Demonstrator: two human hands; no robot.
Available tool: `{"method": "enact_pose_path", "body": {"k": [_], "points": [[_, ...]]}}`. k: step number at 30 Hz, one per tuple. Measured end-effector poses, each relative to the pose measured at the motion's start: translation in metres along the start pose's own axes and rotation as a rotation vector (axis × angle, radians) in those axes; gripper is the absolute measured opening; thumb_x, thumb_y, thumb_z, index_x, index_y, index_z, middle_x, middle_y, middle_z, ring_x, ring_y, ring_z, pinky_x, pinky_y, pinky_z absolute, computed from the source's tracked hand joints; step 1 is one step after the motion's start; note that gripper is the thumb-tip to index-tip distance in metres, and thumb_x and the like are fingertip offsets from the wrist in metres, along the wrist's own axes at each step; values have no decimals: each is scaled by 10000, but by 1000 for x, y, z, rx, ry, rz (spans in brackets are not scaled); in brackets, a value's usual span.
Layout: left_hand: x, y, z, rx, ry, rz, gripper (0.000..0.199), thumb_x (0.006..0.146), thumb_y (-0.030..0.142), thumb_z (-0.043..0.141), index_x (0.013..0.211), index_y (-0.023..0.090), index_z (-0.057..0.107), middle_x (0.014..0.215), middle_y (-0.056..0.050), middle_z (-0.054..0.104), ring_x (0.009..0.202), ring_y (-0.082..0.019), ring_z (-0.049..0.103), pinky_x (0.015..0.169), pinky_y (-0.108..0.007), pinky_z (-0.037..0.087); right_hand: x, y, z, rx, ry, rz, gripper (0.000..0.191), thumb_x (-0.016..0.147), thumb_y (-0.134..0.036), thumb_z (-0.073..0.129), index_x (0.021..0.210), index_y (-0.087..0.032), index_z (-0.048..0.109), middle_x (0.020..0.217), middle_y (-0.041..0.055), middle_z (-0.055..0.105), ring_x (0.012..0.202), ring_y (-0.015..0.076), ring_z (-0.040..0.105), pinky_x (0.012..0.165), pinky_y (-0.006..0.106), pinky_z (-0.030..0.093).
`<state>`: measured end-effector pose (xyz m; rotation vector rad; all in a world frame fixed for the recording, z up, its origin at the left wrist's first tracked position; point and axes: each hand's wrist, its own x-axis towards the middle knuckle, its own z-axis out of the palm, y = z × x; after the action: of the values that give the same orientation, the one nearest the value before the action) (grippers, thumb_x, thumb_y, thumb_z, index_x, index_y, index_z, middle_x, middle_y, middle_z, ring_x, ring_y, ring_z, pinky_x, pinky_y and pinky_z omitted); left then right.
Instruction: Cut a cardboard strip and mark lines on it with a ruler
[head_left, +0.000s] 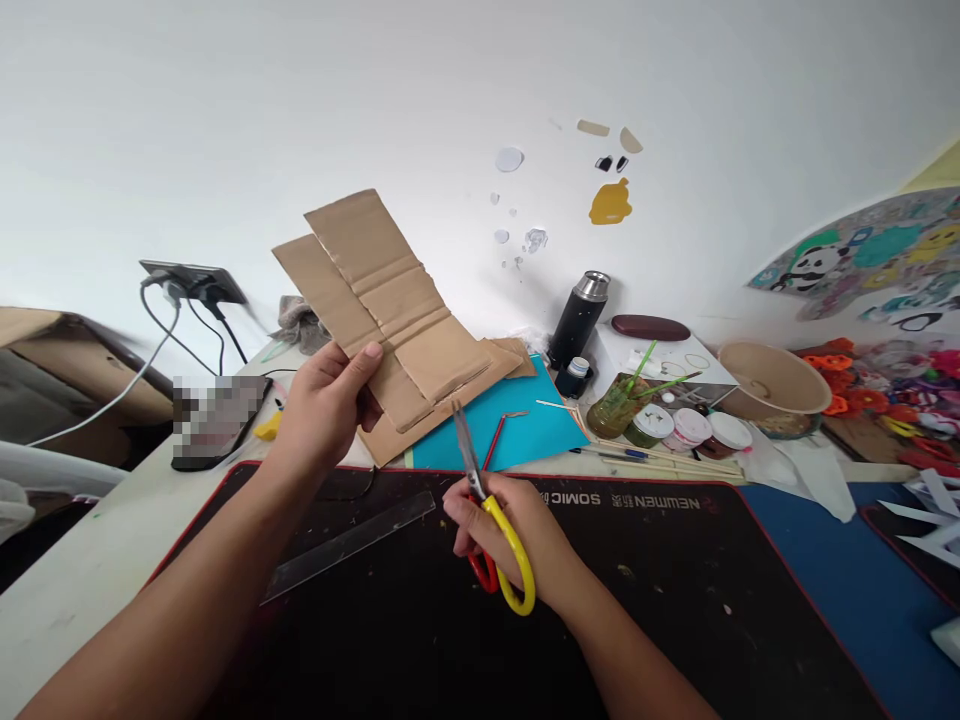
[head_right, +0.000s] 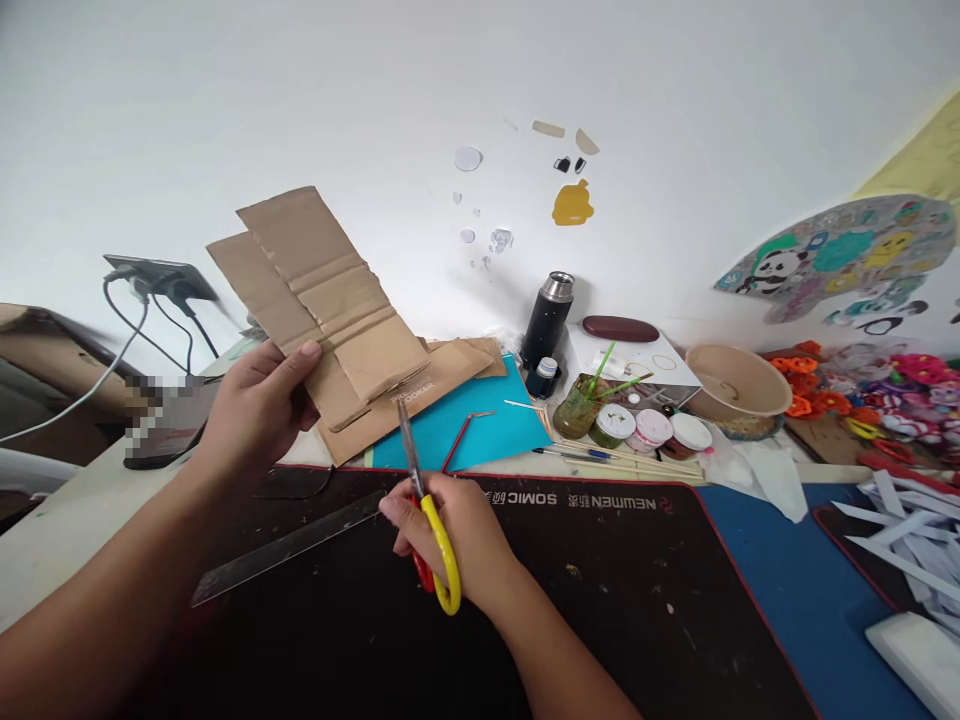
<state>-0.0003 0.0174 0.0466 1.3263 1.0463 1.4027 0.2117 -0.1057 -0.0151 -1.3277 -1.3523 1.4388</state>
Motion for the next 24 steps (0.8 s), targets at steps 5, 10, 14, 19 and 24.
{"method": "enact_pose_path", "body": {"k": [5,10,14,19,24], "points": [[-10,3,8,75,-168,-92,417,875,598,841,899,212,682,572,56,567,387,-95,478,335,-193,346,2,-8,-7,333,179,-28,708,856,-834,759,1104,-171,747,611,14,725,562,214,733,546,287,573],[-28,0,23,149,-426,-197,510,869,683,822,1025,206,726,696,14,668,413,-91,478,342,-202,369,7,-4,-18,459,333,-81,642,851,-824,779,884,-189,694,546,11,673,433,176,630,444,271,526],[-35,-3,28,87,-602,-217,501,877,603,847,1175,220,723,872,-35,747,546,-144,625,446,-247,528,10,-2,-23,476,416,-102,562,895,-736,783,798,-192,682,527,6,645,394,151,578,389,248,461],[-34,-5,24,180,-668,-102,585,885,436,853,1415,270,668,1236,-94,798,1035,-282,788,823,-380,679,8,-9,-23,503,442,-85,525,873,-705,798,797,-196,695,535,10,653,383,147,563,368,248,455],[-26,-18,19,580,-544,219,218,911,405,780,1097,296,816,1103,-45,828,999,-269,763,887,-375,612,6,-11,-21,492,407,-54,508,878,-678,774,732,-203,668,436,8,594,371,155,559,377,242,441]]}}
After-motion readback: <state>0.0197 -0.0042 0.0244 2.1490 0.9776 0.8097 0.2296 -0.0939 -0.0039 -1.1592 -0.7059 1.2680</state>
